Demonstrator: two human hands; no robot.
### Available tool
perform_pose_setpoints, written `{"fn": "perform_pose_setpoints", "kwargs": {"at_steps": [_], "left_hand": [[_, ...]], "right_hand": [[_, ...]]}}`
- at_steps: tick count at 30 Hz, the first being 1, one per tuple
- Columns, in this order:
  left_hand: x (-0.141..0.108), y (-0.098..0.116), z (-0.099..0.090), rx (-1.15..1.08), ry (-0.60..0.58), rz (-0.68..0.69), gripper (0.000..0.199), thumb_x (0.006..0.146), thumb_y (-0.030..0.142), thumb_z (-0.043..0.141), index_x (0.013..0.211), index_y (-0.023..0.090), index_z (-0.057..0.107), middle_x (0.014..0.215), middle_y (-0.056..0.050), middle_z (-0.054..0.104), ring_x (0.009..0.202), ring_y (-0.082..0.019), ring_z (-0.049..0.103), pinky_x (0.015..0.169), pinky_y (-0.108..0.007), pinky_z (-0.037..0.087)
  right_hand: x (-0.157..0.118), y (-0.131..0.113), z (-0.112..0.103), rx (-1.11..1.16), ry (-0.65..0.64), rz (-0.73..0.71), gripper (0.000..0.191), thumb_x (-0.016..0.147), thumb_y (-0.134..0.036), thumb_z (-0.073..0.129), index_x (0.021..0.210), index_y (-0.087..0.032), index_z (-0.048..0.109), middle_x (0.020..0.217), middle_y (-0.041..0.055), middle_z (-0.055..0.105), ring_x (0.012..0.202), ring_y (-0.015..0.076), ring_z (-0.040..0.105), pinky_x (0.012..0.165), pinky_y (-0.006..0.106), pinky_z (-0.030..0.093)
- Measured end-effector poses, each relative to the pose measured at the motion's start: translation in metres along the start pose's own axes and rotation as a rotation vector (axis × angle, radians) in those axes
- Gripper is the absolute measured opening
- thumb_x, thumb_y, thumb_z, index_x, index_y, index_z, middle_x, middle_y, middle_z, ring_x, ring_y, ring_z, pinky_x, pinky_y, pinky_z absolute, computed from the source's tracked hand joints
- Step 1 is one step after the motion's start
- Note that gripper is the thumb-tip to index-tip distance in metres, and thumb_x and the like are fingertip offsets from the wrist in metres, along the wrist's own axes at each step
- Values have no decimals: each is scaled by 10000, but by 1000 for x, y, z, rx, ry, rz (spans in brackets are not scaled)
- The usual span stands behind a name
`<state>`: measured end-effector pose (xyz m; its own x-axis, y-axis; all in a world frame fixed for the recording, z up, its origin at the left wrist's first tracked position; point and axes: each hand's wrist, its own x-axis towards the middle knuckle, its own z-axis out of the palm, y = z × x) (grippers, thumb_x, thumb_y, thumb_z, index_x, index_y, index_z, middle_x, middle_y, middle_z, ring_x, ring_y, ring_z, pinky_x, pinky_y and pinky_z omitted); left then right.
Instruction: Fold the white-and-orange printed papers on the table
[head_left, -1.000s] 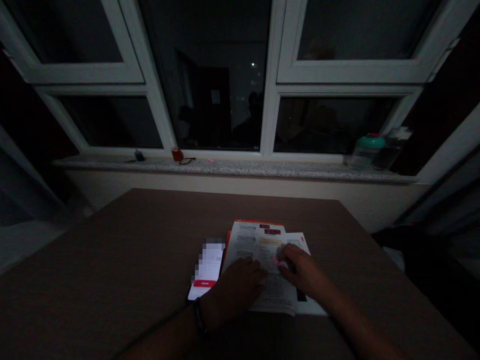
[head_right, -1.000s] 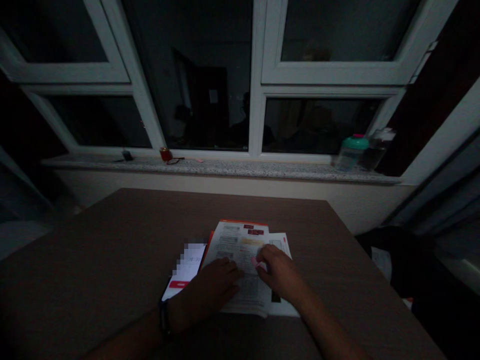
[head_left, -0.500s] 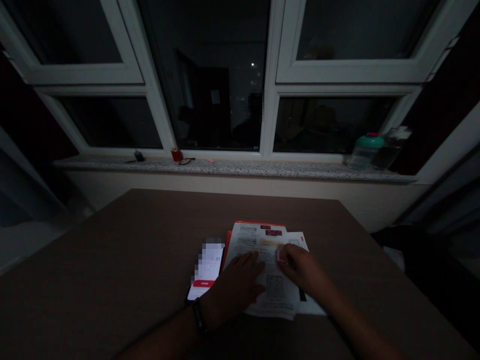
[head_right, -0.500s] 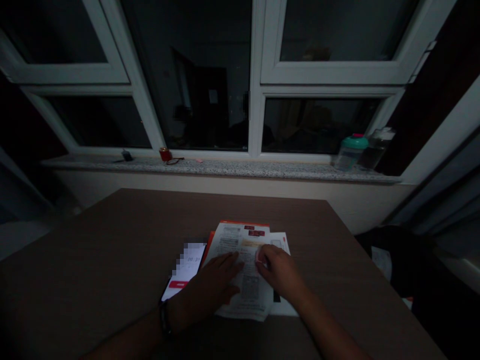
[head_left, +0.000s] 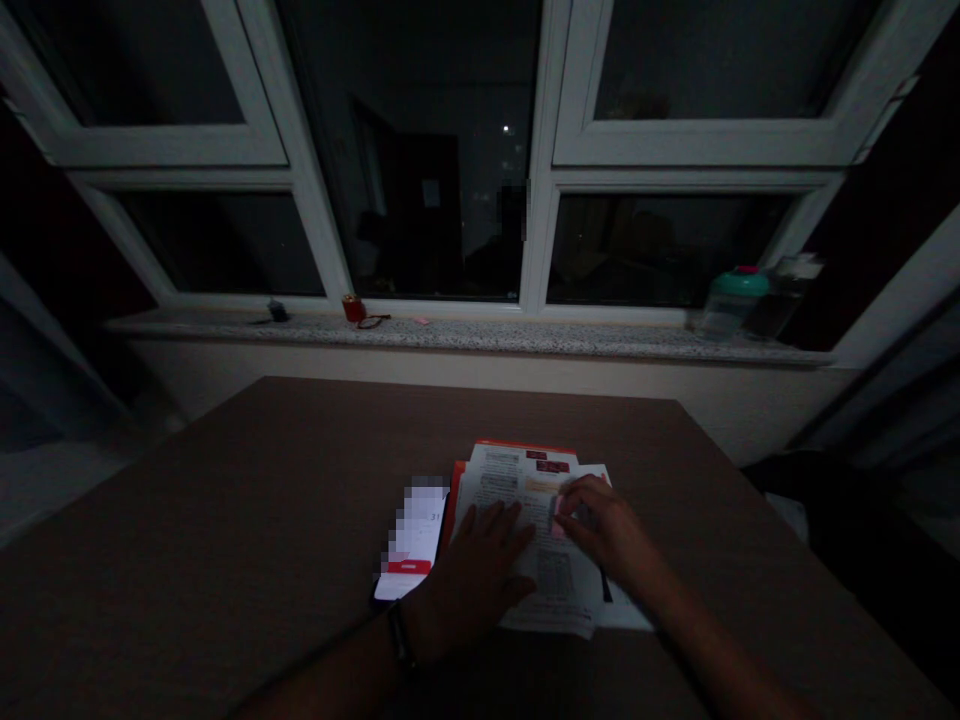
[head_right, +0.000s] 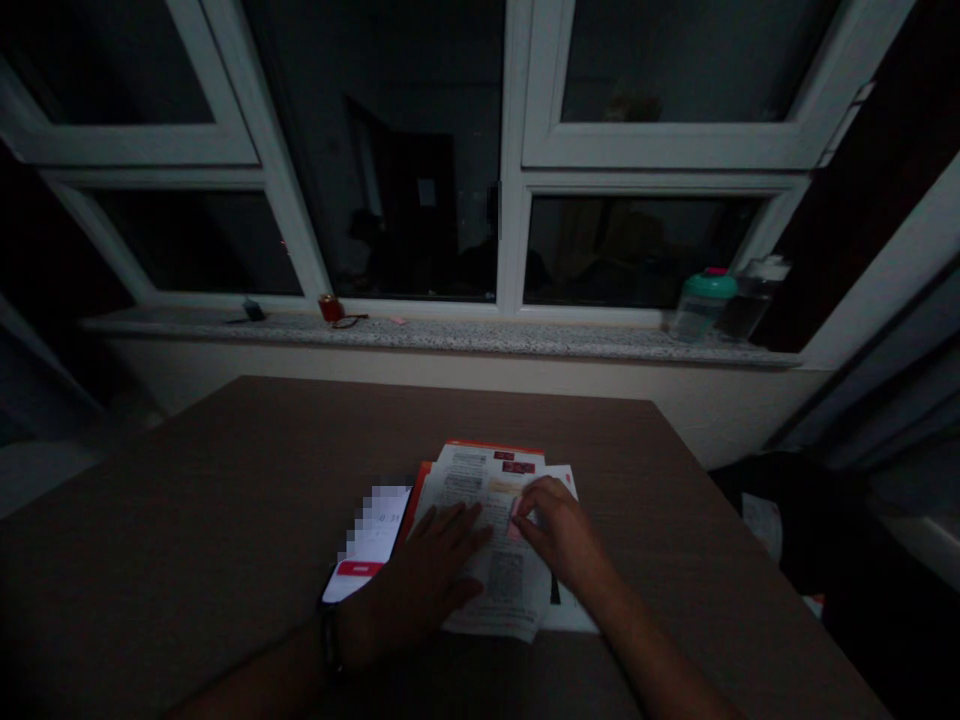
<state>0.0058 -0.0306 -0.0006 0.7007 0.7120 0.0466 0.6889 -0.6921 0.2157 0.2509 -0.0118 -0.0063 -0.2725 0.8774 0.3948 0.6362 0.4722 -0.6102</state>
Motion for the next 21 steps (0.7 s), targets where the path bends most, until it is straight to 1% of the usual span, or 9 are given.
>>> {"fn": "perform_pose_setpoints", "kwargs": {"at_steps": [2, 3, 5, 7, 10, 14, 18, 21], "left_hand": [[0, 0, 1, 5, -7, -40, 572, 963, 416, 575, 1480, 288, 366, 1582, -85, 276, 1444, -341, 245, 1131, -591, 248], [0, 0, 0, 8, -8, -59, 572, 961, 413, 580, 1479, 292, 369, 1579, -84, 284, 1444, -338, 246, 1131, -587, 251], [-1, 2, -2, 14, -11, -86, 573, 953, 415, 593, 1472, 297, 383, 1567, -85, 313, 1436, -337, 269, 1125, -577, 269], [-1, 4, -5, 17, -12, -92, 578, 941, 437, 607, 1462, 295, 402, 1561, -86, 328, 1422, -345, 298, 1113, -569, 294], [-2, 7, -9, 5, -6, -66, 578, 947, 472, 587, 1464, 294, 401, 1563, -87, 322, 1415, -340, 313, 1105, -554, 310], [-3, 8, -11, -20, -22, -29, 612, 944, 497, 583, 1477, 276, 380, 1567, -98, 309, 1414, -337, 315, 1103, -546, 316], [-3, 7, -7, -44, -3, 28, 640, 941, 478, 598, 1492, 283, 340, 1569, -93, 307, 1404, -328, 335, 1100, -534, 329], [-2, 6, -5, -71, 23, 34, 605, 949, 449, 598, 1475, 262, 367, 1553, -99, 340, 1397, -316, 350, 1107, -519, 332]], "right_hand": [[0, -2, -1, 14, 4, 27, 64, 867, -192, 598, 808, -218, 599, 1025, 57, 647, 998, 219, 613, 910, 357, 450], [0, -3, -2, 15, -1, 57, 62, 875, -198, 589, 817, -218, 599, 1007, 55, 652, 974, 217, 621, 900, 361, 455], [0, -5, -2, 10, -22, 114, 62, 886, -205, 574, 828, -219, 591, 929, 42, 658, 899, 211, 633, 846, 352, 472], [0, -5, -2, 0, -35, 133, 53, 882, -201, 575, 833, -219, 587, 882, 32, 653, 861, 207, 632, 804, 337, 477], [-1, -3, 0, -21, -45, 102, 38, 867, -183, 587, 854, -218, 591, 899, 32, 648, 873, 203, 625, 795, 324, 475], [-1, -1, 3, -51, -48, 43, 72, 855, -148, 585, 880, -216, 584, 927, 41, 631, 908, 207, 606, 817, 335, 473], [-2, -6, 1, -35, -74, -18, 87, 861, -139, 572, 890, -221, 566, 959, 47, 617, 938, 208, 586, 837, 343, 473], [-2, -9, 0, -37, -103, -28, 95, 853, -144, 576, 897, -228, 569, 974, 48, 614, 960, 216, 584, 836, 349, 478]]}}
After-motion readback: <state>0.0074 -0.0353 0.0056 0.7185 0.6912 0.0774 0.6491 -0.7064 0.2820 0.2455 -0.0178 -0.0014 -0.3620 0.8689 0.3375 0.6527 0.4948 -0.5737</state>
